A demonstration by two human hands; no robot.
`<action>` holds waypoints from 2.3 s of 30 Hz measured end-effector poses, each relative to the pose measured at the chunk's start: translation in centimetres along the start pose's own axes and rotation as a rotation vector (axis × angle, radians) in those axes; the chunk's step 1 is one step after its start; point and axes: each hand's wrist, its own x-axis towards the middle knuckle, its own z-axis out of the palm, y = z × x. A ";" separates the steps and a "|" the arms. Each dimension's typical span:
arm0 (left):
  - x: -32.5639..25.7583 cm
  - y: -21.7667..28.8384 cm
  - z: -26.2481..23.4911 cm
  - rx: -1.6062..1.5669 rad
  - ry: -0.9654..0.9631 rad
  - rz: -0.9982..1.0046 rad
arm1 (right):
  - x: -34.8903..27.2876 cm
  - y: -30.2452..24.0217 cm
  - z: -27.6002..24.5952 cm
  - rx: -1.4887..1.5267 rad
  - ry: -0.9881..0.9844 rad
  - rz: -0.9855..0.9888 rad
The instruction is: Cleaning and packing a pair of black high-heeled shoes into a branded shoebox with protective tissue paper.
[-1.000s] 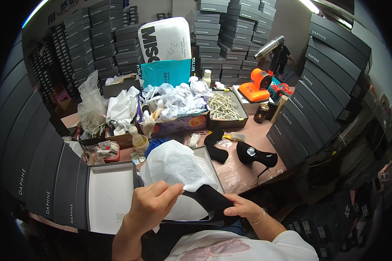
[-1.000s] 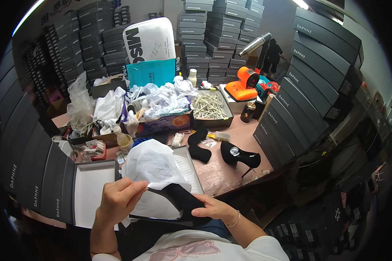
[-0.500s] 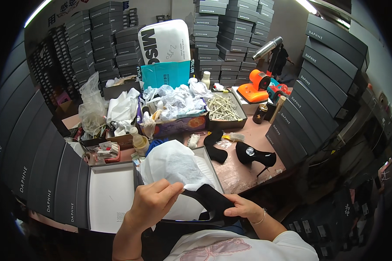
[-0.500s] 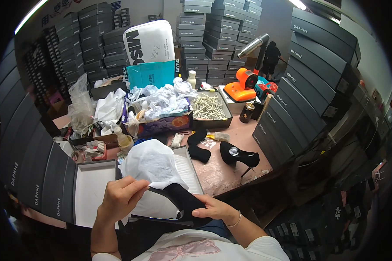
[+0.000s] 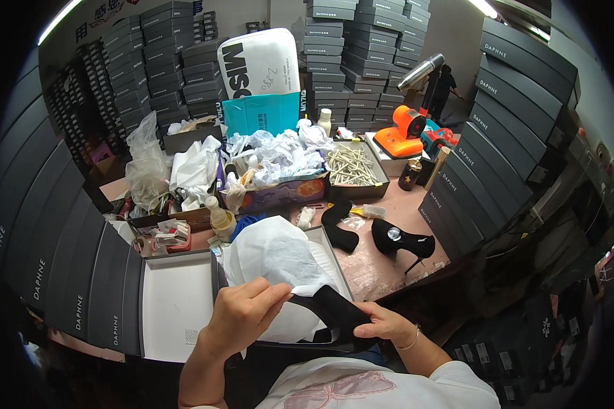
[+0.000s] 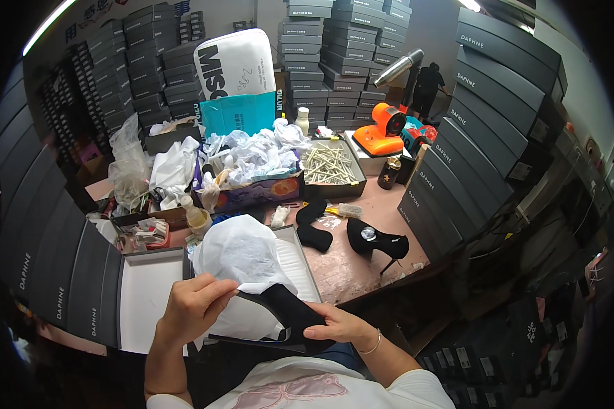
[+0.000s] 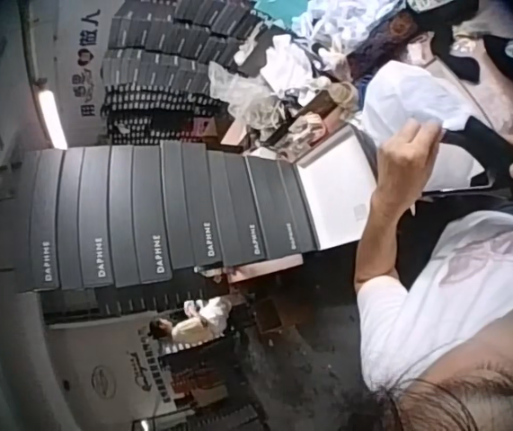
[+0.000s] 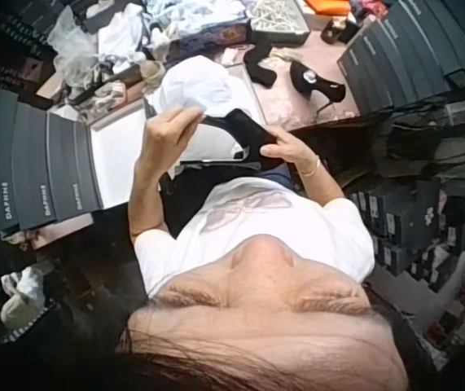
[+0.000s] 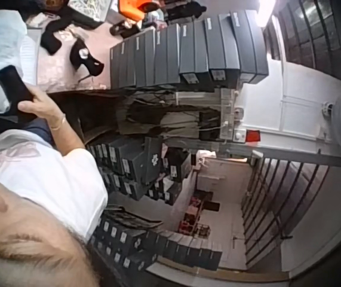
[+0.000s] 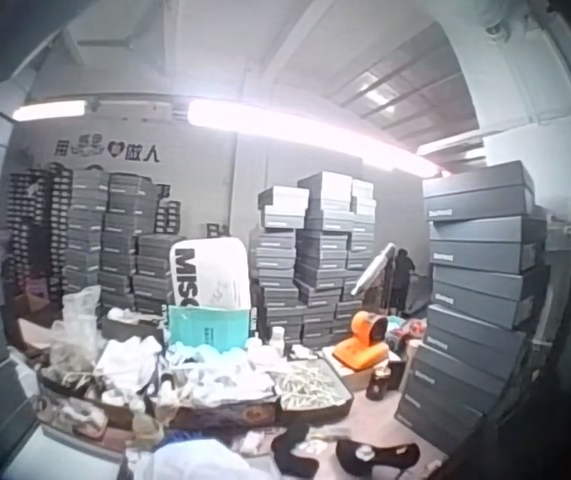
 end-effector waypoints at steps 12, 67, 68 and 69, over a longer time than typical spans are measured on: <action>0.3 -2.3 -0.5 -0.073 0.132 -0.135 | 0.1 0.5 1.2 0.179 0.104 -0.060; 7.6 -10.6 4.2 -0.238 -0.317 -0.220 | 0.6 1.8 1.0 1.141 0.130 0.014; 7.6 -10.5 4.1 -0.244 -0.314 -0.220 | 0.6 1.8 1.0 1.149 0.115 0.017; 7.5 -10.4 3.9 -0.229 -0.308 -0.200 | 0.6 1.8 1.0 1.157 0.100 0.020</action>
